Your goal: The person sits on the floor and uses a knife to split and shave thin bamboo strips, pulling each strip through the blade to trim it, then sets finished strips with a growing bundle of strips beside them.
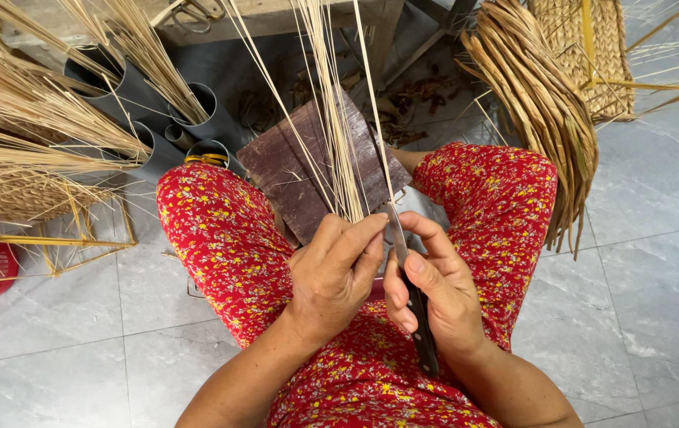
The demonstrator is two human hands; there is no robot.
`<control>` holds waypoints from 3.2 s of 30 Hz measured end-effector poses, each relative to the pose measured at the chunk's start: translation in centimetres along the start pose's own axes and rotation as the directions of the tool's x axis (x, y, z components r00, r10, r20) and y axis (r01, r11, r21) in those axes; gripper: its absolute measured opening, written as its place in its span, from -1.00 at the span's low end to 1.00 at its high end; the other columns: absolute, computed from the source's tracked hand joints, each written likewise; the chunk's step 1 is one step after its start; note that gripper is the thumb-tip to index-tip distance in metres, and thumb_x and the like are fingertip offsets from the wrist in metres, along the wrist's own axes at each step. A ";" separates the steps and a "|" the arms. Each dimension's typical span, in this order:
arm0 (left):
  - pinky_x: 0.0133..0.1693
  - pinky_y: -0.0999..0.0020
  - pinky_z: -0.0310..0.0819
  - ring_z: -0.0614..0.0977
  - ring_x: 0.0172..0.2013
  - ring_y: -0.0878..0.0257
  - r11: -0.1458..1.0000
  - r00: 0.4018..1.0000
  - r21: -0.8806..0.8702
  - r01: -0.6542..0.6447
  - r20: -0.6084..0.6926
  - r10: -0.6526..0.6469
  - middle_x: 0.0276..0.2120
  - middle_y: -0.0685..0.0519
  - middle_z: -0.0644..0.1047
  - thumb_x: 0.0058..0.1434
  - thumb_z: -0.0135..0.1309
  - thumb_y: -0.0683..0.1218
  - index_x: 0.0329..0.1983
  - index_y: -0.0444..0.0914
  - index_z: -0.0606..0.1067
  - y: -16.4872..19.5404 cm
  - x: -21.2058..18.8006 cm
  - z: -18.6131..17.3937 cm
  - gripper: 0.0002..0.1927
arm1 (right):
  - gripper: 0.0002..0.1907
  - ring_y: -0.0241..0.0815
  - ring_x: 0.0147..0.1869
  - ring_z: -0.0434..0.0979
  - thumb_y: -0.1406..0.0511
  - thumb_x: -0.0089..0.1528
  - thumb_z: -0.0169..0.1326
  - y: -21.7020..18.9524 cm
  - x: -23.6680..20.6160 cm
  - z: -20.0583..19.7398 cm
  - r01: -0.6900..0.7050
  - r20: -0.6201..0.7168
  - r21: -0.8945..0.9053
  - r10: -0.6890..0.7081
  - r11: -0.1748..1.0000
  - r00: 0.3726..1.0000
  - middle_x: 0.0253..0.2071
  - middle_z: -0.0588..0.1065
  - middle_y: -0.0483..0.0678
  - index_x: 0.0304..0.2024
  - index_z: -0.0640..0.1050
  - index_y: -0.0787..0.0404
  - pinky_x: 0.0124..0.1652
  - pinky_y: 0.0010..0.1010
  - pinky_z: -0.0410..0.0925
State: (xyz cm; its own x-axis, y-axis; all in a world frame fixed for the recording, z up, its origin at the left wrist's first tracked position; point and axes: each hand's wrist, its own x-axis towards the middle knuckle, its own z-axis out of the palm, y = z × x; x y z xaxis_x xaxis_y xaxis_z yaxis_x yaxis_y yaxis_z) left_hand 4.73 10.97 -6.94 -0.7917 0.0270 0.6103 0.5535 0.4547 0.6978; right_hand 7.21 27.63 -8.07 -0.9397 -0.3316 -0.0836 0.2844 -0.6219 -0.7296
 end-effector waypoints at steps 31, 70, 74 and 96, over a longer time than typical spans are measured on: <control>-0.35 0.35 0.56 0.66 -0.36 0.20 0.998 0.998 0.011 -0.058 -0.031 0.058 -0.30 0.01 0.55 0.26 0.26 -0.29 -0.02 -0.28 0.54 0.0 -0.2 0.5 -0.75 | -0.54 -0.25 -0.60 0.32 0.25 0.42 -0.03 0.0 0.0 0.0 -0.067 -0.021 0.114 0.070 0.991 0.997 -0.46 0.38 0.02 0.35 0.26 0.14 -0.59 -0.47 0.28; -0.32 0.46 0.57 0.67 -0.36 0.33 0.913 0.949 -0.261 0.313 0.117 -0.292 -0.28 0.04 0.59 0.29 0.20 -0.26 -0.12 -0.29 0.55 -0.1 0.8 -0.8 -0.88 | -0.65 -0.33 -0.57 0.33 0.26 0.42 -0.03 -0.5 1.1 0.3 -0.086 -0.054 -0.016 0.085 0.996 0.995 -0.43 0.40 0.00 0.21 0.32 0.23 -0.56 -0.55 0.27; -0.34 0.48 0.57 0.66 -0.37 0.38 0.938 0.953 -0.173 0.299 0.105 -0.285 -0.31 0.06 0.59 0.27 0.22 -0.25 -0.19 -0.30 0.53 0.1 1.4 -1.1 -0.90 | -0.67 -0.32 -0.55 0.35 0.27 0.43 -0.03 0.2 1.0 0.2 -0.061 -0.037 -0.055 0.059 0.997 0.998 -0.41 0.43 0.03 0.22 0.32 0.21 -0.53 -0.53 0.30; -0.41 0.54 0.44 0.54 -0.43 0.45 0.900 0.924 -0.233 0.368 0.203 -0.325 -0.37 0.12 0.50 0.27 0.16 -0.26 -0.27 -0.31 0.46 -1.9 1.8 -0.8 -0.92 | -0.63 -0.36 -0.62 0.29 0.25 0.41 -0.01 0.4 2.2 -0.6 -0.168 -0.062 0.161 0.180 0.972 0.982 -0.44 0.39 -0.05 0.25 0.33 0.14 -0.61 -0.55 0.21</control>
State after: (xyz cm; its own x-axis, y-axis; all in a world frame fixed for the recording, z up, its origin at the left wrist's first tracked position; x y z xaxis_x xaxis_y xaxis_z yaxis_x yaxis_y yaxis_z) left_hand 2.45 9.42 -6.90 -0.9637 0.0577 0.2607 0.2670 0.2121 0.9401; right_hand 5.15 27.09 -8.92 -0.8830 -0.3939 -0.2552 0.4653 -0.6633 -0.5861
